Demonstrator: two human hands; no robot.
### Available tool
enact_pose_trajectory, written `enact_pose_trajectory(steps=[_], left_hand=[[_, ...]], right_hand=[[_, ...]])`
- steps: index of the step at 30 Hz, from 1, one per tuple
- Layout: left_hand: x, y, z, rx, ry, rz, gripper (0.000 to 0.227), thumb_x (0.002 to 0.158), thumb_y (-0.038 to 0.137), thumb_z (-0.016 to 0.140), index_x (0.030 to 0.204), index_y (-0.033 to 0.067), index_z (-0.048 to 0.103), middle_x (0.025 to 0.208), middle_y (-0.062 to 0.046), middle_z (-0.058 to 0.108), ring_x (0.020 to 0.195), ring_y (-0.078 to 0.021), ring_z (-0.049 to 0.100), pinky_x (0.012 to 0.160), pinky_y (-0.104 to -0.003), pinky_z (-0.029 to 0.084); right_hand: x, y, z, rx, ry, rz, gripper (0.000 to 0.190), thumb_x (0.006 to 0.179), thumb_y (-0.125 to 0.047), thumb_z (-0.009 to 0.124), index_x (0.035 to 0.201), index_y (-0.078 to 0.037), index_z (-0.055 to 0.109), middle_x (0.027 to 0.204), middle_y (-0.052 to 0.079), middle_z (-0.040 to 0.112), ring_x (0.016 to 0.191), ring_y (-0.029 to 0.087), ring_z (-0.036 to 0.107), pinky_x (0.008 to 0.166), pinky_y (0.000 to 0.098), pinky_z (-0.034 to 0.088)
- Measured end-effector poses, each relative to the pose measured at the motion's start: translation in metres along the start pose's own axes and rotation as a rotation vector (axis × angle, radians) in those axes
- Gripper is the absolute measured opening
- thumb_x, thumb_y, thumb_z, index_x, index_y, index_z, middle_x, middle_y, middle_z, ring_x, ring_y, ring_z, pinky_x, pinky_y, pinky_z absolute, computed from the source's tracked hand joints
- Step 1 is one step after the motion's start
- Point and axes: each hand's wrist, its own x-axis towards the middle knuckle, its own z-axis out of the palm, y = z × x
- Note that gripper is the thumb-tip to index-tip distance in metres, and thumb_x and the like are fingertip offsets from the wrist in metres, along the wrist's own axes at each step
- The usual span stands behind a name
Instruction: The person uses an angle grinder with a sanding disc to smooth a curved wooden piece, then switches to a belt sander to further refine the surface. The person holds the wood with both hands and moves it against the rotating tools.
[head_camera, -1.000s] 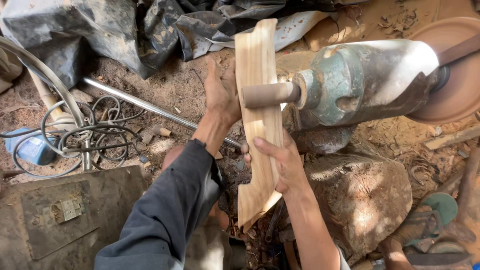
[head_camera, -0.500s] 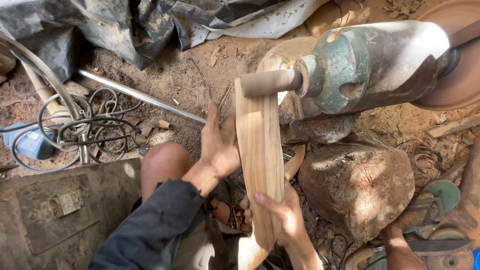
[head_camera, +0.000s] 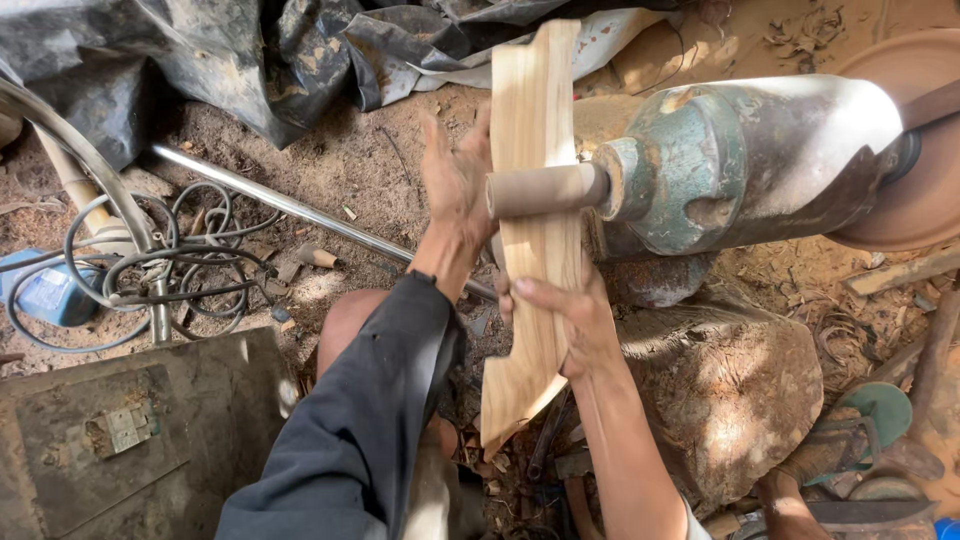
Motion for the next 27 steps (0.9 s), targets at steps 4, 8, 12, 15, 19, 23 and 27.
enact_pose_trajectory(steps=[4, 8, 12, 15, 19, 23, 27], left_hand=[[0.017, 0.006, 0.001, -0.107, -0.152, 0.112, 0.108, 0.100, 0.082, 0.015, 0.169, -0.0004, 0.013, 0.176, -0.027, 0.016, 0.162, -0.0432, 0.019, 0.132, -0.055, 0.024], [0.001, 0.003, 0.004, 0.019, -0.014, 0.022, 0.107, 0.090, 0.083, 0.015, 0.165, 0.0074, 0.010, 0.171, -0.022, 0.016, 0.157, -0.0426, 0.021, 0.125, -0.060, 0.028], [-0.034, -0.003, 0.015, 0.009, -0.013, -0.046, 0.106, 0.091, 0.085, 0.015, 0.166, 0.0102, 0.008, 0.172, -0.028, 0.017, 0.155, -0.0491, 0.024, 0.122, -0.064, 0.029], [-0.062, 0.000, 0.024, 0.118, 0.083, -0.129, 0.105, 0.083, 0.086, 0.016, 0.163, 0.0192, 0.006, 0.170, -0.021, 0.014, 0.153, -0.0450, 0.023, 0.116, -0.072, 0.030], [-0.092, -0.001, 0.026, 0.061, 0.017, -0.172, 0.105, 0.085, 0.086, 0.022, 0.165, 0.0199, 0.008, 0.171, -0.021, 0.014, 0.154, -0.0476, 0.023, 0.119, -0.072, 0.029], [-0.117, -0.009, 0.023, -0.078, -0.002, -0.256, 0.105, 0.087, 0.086, 0.028, 0.166, 0.0179, 0.014, 0.173, -0.020, 0.013, 0.157, -0.0420, 0.021, 0.123, -0.068, 0.023], [-0.124, -0.015, 0.023, -0.139, 0.030, -0.258, 0.104, 0.089, 0.084, 0.033, 0.166, 0.0154, 0.019, 0.171, -0.023, 0.014, 0.158, -0.0394, 0.020, 0.128, -0.065, 0.020]], right_hand=[[0.013, -0.003, 0.008, 0.144, -0.078, 0.018, 0.053, 0.079, -0.003, 0.077, 0.125, 0.013, 0.055, 0.086, 0.022, 0.070, 0.068, 0.024, 0.070, 0.058, 0.0352, 0.060], [-0.005, 0.009, -0.004, 0.077, -0.022, 0.010, 0.051, 0.077, -0.004, 0.076, 0.122, 0.013, 0.058, 0.083, 0.023, 0.072, 0.064, 0.025, 0.071, 0.055, 0.0359, 0.061], [-0.030, 0.033, -0.017, 0.159, -0.036, 0.083, 0.052, 0.079, -0.003, 0.078, 0.121, 0.018, 0.055, 0.082, 0.025, 0.072, 0.062, 0.026, 0.071, 0.050, 0.0376, 0.060], [-0.048, 0.047, -0.020, 0.165, -0.023, 0.115, 0.058, 0.078, -0.003, 0.079, 0.123, 0.015, 0.048, 0.079, 0.025, 0.071, 0.060, 0.026, 0.070, 0.047, 0.0381, 0.059], [-0.077, 0.056, -0.022, 0.095, 0.047, 0.128, 0.064, 0.074, -0.002, 0.077, 0.129, 0.007, 0.046, 0.076, 0.022, 0.070, 0.059, 0.025, 0.070, 0.048, 0.0380, 0.060], [-0.107, 0.055, -0.025, 0.185, -0.023, 0.146, 0.061, 0.077, -0.003, 0.077, 0.129, 0.009, 0.048, 0.078, 0.023, 0.069, 0.064, 0.027, 0.071, 0.052, 0.0391, 0.059], [-0.120, 0.041, -0.032, 0.070, -0.002, 0.167, 0.064, 0.075, -0.005, 0.077, 0.129, 0.009, 0.046, 0.078, 0.026, 0.069, 0.059, 0.029, 0.070, 0.051, 0.0410, 0.059]])
